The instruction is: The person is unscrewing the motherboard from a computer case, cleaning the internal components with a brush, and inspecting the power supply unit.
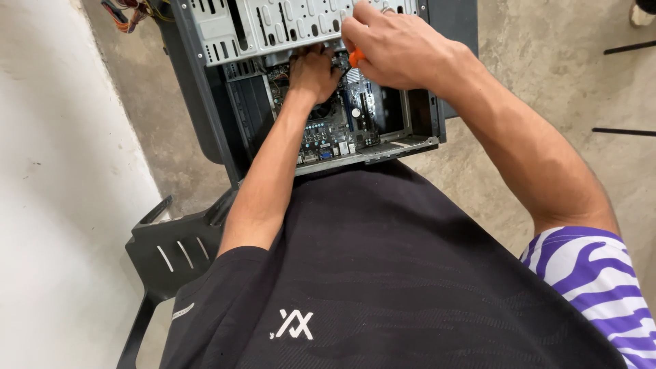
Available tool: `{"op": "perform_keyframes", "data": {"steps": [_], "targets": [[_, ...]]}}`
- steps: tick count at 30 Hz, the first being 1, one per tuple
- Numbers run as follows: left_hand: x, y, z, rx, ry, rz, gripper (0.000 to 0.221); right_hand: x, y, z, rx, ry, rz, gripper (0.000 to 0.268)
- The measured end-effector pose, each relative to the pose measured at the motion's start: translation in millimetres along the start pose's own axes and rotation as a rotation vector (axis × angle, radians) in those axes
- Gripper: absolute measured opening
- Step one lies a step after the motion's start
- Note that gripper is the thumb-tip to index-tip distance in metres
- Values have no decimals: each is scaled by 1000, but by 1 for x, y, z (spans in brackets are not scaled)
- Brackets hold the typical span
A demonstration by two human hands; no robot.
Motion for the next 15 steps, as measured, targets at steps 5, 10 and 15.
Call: {"op": "perform_keyframes", "data": {"steps": [5,10,15], "targets": [[-2,-1,-5,47,-28,-29,55,15,30,-28,-158,-1,-183,31],[-1,1,3,-41,49,-85,47,3,2,4,-94,126,-5,45],[10,7,16,-27,85,-106,43,6,17,-20,-191,47,-70,27]]}}
Point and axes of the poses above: each hand's wrist, its own x-axis towards the middle knuckle, its own y-axis out of the palm, z = x × y, the point moved 1 cm from there along x, towards the middle knuckle, and after that the axes turned 11 degrees about z, right-handed, at the moved point
